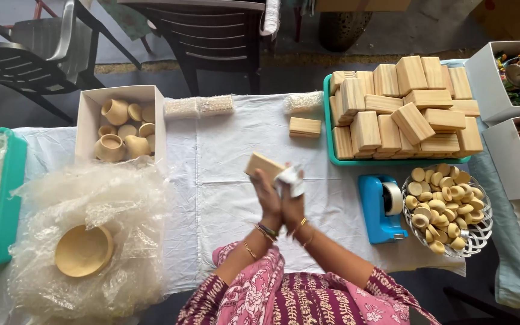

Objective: The person cleans a wooden block with a white cloth, then wraps it in bubble wrap and secures it with tape. They repeat this process for several wooden blocks, stacking the wrapped items on the table.

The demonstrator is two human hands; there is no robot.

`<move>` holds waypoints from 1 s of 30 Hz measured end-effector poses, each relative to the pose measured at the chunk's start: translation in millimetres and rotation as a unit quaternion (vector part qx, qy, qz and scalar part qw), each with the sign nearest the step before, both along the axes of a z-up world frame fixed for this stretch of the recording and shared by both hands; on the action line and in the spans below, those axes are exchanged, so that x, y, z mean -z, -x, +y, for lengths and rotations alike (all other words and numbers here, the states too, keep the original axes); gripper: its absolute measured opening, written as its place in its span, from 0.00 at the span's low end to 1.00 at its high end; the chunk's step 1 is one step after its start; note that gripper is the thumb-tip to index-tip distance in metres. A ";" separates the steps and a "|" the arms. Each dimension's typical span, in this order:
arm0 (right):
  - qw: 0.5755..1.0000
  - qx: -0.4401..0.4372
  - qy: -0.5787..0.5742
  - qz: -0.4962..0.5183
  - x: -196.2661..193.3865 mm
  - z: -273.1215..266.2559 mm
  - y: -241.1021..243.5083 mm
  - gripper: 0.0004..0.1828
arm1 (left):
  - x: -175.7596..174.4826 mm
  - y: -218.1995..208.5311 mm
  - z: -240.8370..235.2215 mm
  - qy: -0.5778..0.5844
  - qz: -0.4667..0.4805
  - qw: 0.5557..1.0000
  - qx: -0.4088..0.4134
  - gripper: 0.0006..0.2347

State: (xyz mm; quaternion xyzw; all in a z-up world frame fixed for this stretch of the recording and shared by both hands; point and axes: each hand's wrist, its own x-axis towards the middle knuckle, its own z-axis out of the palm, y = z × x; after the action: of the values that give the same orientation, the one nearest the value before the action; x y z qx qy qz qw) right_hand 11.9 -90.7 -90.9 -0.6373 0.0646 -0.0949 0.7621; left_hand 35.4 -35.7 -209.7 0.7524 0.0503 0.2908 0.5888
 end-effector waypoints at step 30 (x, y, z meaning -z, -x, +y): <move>0.913 -0.218 -0.272 0.212 -33.1 -66.2 -65.8 0.31 | -188.2 35.2 17.1 0.338 0.293 0.838 0.311 0.25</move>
State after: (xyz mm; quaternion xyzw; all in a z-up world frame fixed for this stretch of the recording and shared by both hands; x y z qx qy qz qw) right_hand 77.7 -156.9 -57.8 -0.4087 0.1074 0.2326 0.8760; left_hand 0.2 -18.6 -21.5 0.5323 0.0790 -0.1774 0.8240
